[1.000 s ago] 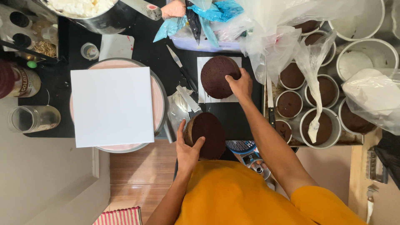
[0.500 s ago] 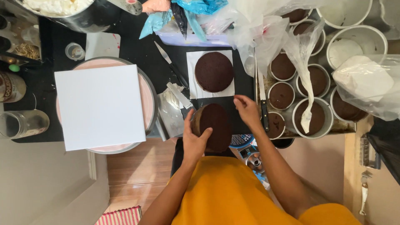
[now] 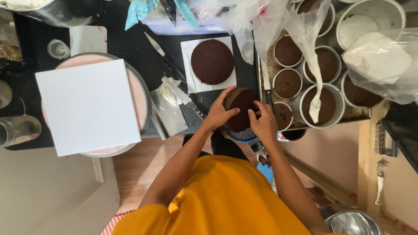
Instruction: Slicing a chocolate cake into layers and placing a layer on a cake board using frosting.
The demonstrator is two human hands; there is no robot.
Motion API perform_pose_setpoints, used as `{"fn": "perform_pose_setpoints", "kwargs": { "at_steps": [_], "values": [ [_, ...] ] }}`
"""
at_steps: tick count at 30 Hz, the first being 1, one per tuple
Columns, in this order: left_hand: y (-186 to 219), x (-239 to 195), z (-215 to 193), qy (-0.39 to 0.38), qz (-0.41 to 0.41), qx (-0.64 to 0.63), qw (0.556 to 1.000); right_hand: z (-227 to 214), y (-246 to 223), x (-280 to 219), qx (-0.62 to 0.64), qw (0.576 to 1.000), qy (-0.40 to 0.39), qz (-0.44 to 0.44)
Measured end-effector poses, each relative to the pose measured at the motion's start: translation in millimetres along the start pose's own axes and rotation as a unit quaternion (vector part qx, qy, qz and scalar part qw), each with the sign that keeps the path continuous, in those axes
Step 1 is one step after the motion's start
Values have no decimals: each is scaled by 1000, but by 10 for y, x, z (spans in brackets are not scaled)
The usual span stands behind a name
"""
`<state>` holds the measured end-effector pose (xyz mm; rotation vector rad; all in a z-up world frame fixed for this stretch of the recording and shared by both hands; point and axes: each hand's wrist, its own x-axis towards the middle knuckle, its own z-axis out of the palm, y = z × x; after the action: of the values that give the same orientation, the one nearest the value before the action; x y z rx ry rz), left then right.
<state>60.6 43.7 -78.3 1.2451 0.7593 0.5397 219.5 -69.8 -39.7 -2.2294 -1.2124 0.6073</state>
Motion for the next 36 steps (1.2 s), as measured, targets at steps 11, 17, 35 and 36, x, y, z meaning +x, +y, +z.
{"fn": "perform_pose_setpoints", "kwargs": {
  "at_steps": [11,17,35,36],
  "values": [
    [-100,-33,-314,53,98,329,938,-24,-21,-49,44,998,23,-40],
    [153,-401,-12,59,233,469,850,-1,-61,-64,104,991,53,-70],
    [-504,-1533,-1013,487,-2,391,781,512,-873,-119,135,958,-78,-239],
    [-595,-1541,-1118,528,-56,412,741,662,-920,-173,116,953,-122,-251]
  ]
}}
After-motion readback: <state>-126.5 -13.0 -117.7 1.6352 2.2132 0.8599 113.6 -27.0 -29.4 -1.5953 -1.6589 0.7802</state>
